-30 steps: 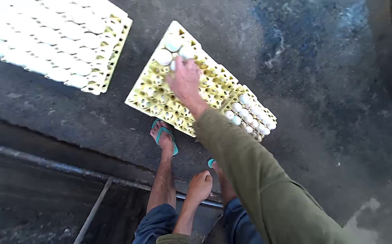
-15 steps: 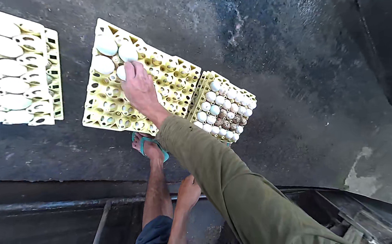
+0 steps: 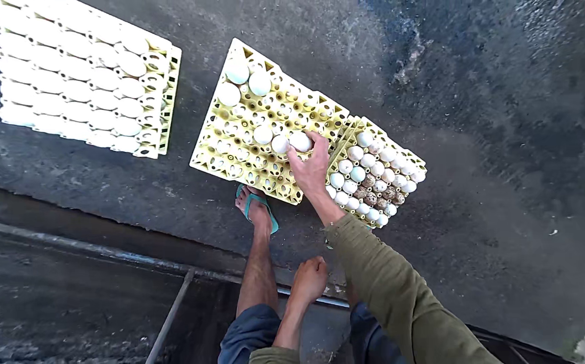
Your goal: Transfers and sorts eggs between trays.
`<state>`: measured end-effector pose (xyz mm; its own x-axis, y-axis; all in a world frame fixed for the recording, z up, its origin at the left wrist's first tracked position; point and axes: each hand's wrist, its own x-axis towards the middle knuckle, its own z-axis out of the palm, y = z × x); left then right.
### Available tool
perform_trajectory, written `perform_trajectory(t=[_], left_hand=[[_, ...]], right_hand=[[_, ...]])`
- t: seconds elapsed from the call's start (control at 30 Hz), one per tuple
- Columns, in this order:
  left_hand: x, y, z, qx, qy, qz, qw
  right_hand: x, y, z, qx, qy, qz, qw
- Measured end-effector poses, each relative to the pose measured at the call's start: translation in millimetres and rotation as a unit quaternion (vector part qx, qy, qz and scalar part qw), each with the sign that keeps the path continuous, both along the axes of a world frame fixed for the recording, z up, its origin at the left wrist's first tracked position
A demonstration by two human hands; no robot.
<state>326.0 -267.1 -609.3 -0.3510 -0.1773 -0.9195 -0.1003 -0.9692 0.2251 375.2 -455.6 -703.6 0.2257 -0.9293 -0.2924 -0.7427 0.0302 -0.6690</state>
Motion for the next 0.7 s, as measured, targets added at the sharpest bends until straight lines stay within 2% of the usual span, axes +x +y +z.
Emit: perform_trajectory(t=[0.23,0.43,0.7], left_hand=[[7.5,-8.2,4.7,0.006,0.008,-0.001,1.000],[26.0,-9.4,5.4,0.000,0.007,0.002,1.000],[38.4,-5.7,6.3,-0.001,0.021,-0.036,0.999]], right_hand=[[10.3,-20.1,-9.2,0.004,0.049,0.054,0.997],[26.0,-38.5,-10.3,0.052,0.109,0.111,0.986],[59.8,-39.1,12.6,0.016,0.100,0.119,0.988]])
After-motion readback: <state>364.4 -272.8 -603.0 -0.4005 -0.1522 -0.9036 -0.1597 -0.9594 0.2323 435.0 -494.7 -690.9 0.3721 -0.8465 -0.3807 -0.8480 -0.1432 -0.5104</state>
